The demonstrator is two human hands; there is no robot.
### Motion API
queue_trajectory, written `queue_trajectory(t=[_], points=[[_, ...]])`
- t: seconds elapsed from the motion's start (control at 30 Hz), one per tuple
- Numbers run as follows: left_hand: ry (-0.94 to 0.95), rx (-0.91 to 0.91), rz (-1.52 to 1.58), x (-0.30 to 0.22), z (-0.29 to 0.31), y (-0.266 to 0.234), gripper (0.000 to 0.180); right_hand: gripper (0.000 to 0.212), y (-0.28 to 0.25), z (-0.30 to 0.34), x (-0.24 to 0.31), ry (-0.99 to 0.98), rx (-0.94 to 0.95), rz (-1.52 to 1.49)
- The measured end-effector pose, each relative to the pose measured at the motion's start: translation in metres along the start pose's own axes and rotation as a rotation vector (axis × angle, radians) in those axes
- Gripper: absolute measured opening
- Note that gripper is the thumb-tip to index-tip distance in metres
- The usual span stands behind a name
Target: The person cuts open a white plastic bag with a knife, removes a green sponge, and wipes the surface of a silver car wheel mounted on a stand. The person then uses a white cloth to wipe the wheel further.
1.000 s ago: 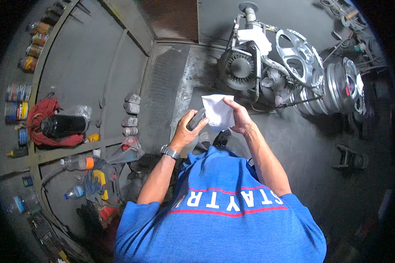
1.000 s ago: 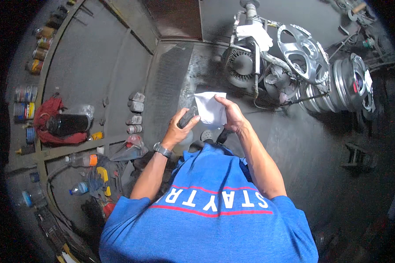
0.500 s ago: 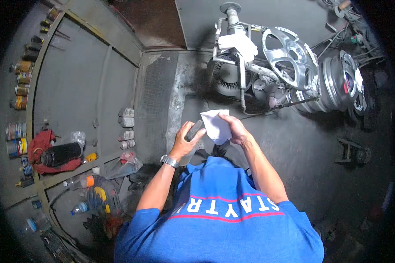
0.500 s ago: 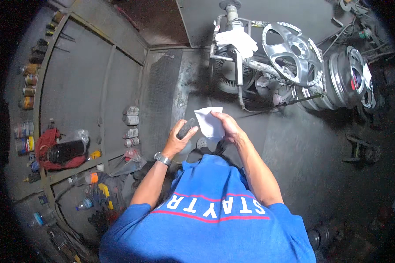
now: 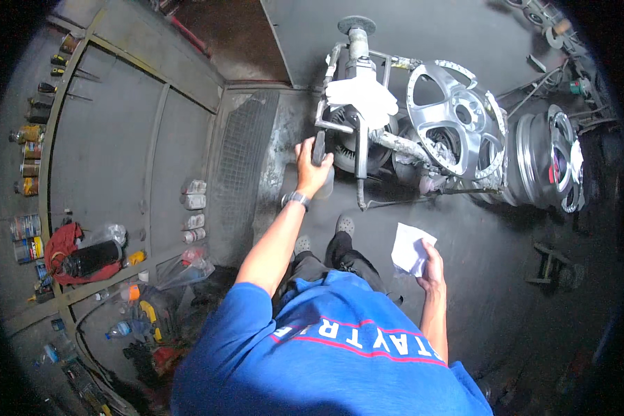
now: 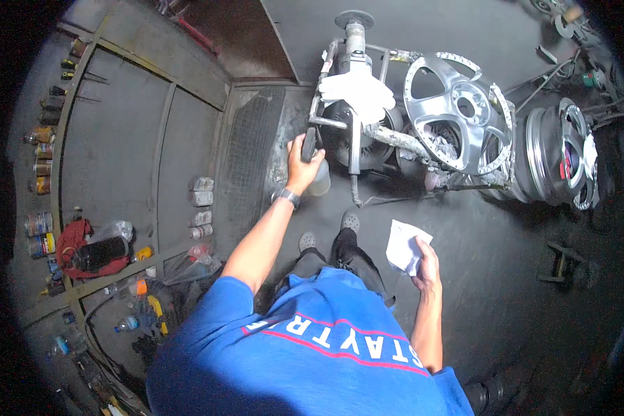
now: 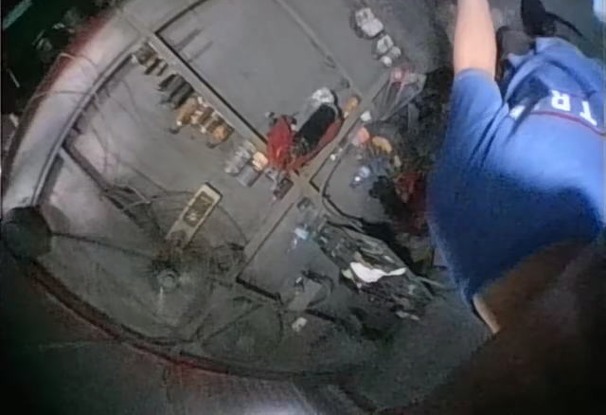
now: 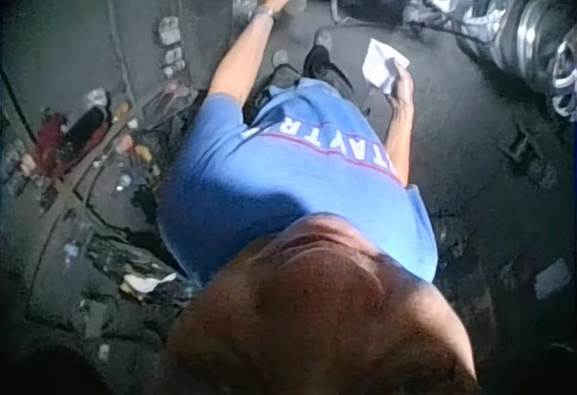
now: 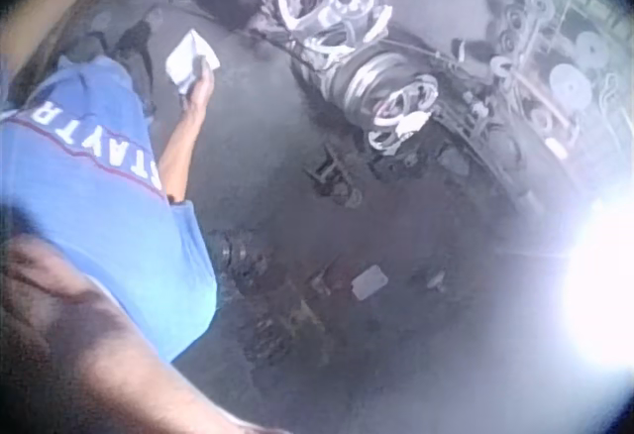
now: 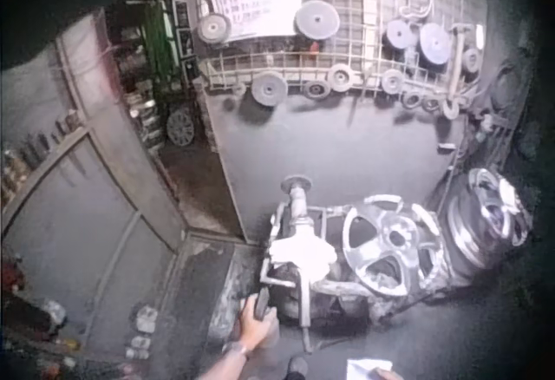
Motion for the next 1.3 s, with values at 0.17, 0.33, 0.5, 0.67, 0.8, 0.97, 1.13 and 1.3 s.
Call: queue_trajectory(t=[0.17, 0.33, 0.5, 0.67, 0.8, 0.97, 1.13, 1.3], points=[[-0.152, -0.073, 0.005, 0.024, -0.036, 0.048, 0.065, 0.044, -0.017, 0.012, 0.028, -0.042, 0.061, -0.075], [-0.156, -0.037, -0.098, 0.044, -0.037, 0.069, 0.066, 0.044, -0.021, 0.013, 0.032, -0.036, 0.062, -0.102], [-0.017, 0.046, -0.046, 0.039, -0.016, 0.074, 0.087, 0.047, 0.032, 0.014, 0.048, 0.010, 0.231, -0.083], [-0.268, 0.197, -0.033, 0.030, 0.091, 0.013, 0.090, 0.048, 0.150, 0.018, 0.068, 0.063, 0.642, 0.024], [-0.351, 0.127, -0.147, 0.036, 0.205, -0.129, 0.049, 0.042, 0.239, 0.015, 0.049, 0.177, 0.872, 0.230], [-0.688, -0.611, -0.251, 0.003, 0.386, -0.368, 0.019, 0.040, 0.302, 0.019, 0.016, 0.046, 0.789, 0.448], [-0.528, -1.341, -0.681, -0.139, 0.538, -0.586, 0.011, 0.039, 0.330, 0.052, -0.060, 0.130, 0.838, 0.580], [-0.430, -1.441, -1.203, -0.306, 0.580, -0.728, 0.017, 0.038, 0.342, 0.097, -0.148, 0.180, 0.743, 0.624]])
Point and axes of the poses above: each hand's wrist, its own z-axis away from the middle knuckle, its own y-axis out of the palm, x = y × z, the point moved 8 cm from there along -z, towards the middle knuckle, and after that the axes turned 7 degrees about y, right-handed, at the moved point
